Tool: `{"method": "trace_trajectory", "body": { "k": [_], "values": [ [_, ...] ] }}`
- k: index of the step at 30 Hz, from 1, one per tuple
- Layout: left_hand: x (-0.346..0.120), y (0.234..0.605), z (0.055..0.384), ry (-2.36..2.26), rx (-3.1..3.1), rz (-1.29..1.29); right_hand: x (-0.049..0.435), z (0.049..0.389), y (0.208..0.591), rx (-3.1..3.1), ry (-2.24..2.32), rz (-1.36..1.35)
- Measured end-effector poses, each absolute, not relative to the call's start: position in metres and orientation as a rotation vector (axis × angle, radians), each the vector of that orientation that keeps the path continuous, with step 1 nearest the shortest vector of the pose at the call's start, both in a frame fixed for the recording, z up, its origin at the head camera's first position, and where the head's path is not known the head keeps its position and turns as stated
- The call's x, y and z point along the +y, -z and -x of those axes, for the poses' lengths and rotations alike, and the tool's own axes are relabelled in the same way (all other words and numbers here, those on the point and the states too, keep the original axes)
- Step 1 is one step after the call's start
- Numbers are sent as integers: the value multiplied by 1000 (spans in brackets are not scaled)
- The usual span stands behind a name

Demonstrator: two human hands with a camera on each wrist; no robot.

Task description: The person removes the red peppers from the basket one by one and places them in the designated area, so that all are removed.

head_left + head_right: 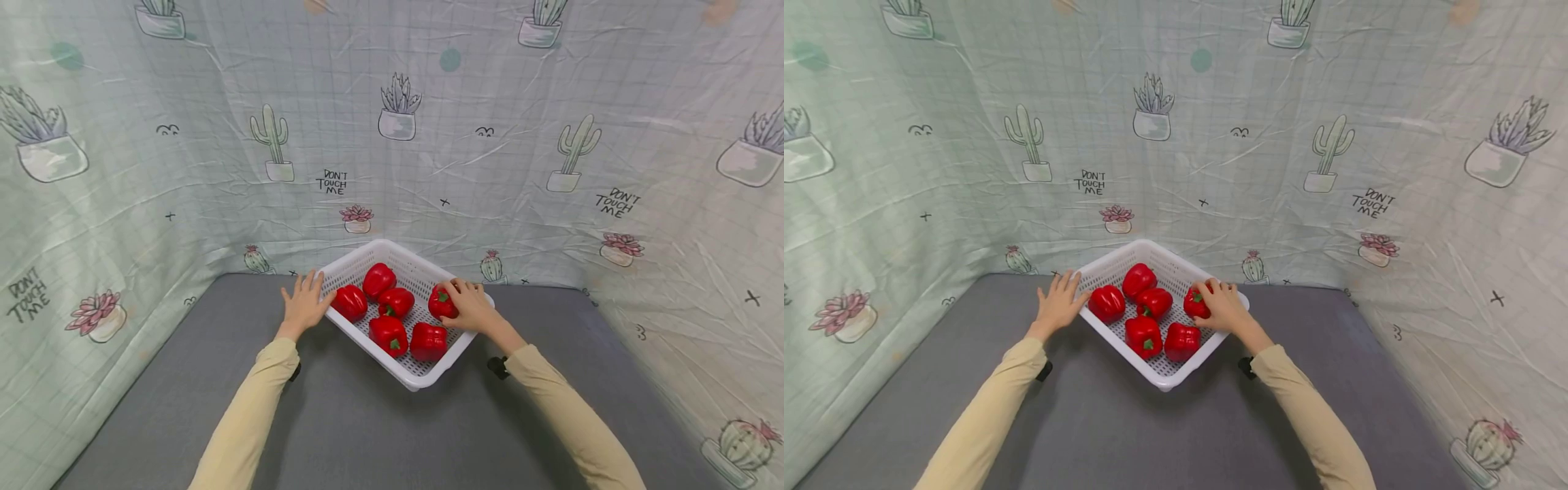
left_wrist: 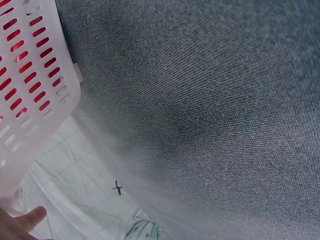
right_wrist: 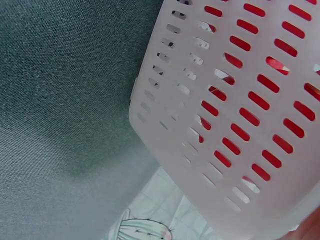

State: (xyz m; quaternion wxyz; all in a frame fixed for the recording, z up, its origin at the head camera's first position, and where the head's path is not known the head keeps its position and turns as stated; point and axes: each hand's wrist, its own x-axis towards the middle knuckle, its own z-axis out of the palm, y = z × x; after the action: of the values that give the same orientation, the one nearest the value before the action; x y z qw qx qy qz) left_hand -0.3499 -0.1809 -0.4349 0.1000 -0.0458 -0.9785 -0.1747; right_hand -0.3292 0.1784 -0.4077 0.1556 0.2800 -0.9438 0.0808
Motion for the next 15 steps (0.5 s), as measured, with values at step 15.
{"method": "trace_trajectory", "body": {
  "k": [15],
  "values": [
    [-181, 434, 350, 518, -2892, 128, 188, 318, 395, -2695, -262, -793]
  ]
}}
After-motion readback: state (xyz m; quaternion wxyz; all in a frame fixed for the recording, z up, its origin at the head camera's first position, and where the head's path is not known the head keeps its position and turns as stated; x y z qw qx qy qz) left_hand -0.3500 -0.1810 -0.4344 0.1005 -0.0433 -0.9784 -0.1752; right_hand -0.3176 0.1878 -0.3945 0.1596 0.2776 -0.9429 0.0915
